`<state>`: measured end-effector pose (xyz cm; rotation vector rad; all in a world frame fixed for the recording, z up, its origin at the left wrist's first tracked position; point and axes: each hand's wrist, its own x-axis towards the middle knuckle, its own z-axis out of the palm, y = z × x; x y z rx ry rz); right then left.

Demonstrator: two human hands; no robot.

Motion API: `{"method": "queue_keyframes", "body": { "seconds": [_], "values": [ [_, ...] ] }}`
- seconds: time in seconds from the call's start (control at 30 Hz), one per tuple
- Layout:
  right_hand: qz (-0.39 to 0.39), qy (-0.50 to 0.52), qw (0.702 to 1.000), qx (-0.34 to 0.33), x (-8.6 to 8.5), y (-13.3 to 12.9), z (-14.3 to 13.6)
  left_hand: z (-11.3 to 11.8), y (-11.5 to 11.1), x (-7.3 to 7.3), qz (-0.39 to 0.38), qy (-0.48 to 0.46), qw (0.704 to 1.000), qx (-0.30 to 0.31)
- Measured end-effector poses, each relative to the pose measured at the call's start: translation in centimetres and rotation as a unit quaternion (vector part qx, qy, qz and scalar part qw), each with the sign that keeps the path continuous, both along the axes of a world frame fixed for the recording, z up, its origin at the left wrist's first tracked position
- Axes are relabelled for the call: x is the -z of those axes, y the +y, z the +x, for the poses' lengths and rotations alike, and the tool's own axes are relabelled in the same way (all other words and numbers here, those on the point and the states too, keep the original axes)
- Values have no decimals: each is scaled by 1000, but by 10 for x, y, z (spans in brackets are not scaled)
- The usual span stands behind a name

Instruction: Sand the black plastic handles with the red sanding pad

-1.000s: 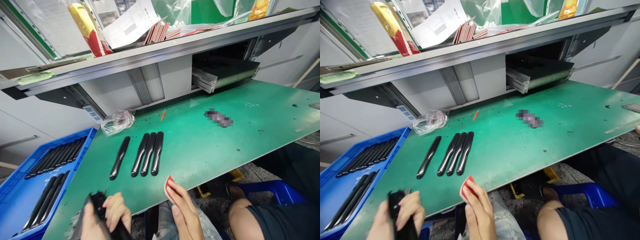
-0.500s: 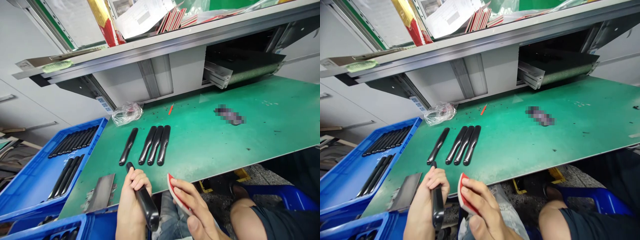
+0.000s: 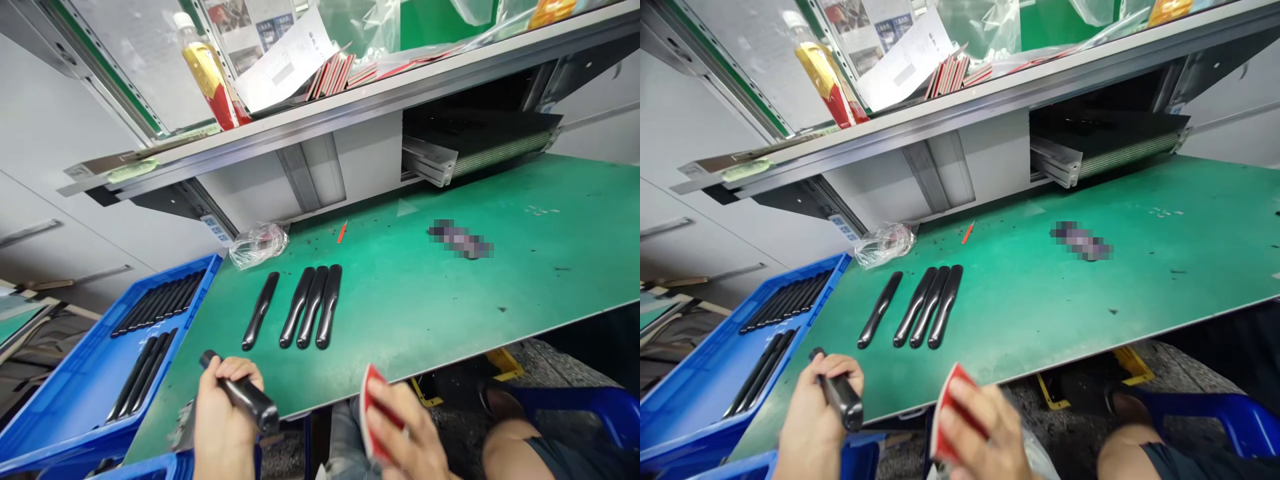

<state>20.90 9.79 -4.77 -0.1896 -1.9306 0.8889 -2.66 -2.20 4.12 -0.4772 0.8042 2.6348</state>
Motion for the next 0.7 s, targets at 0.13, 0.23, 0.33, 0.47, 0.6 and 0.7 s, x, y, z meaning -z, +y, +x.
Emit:
{"method": "queue_keyframes", "body": {
  "seconds": [0.13, 0.23, 0.33, 0.47, 0.6, 0.7],
  "values": [
    [-21, 12, 999, 30, -3, 55, -13, -37, -10, -11, -140, 96, 986, -3],
    [-139, -19, 990, 6, 2, 86, -31, -84, -9, -8, -287, 179, 939, 55],
    [-237, -73, 969, 23, 12, 98, -44, -140, -4, 7, -492, 256, 825, 104],
    [-219, -128, 967, 20, 18, 95, -48, -203, 8, 33, -711, 306, 617, 140],
    [-166, -147, 974, 55, 20, 90, -48, -230, 28, 53, -795, 338, 473, 172],
    [-144, -138, 977, 79, 21, 91, -49, -228, 44, 62, -821, 353, 418, 165]
  ]
}}
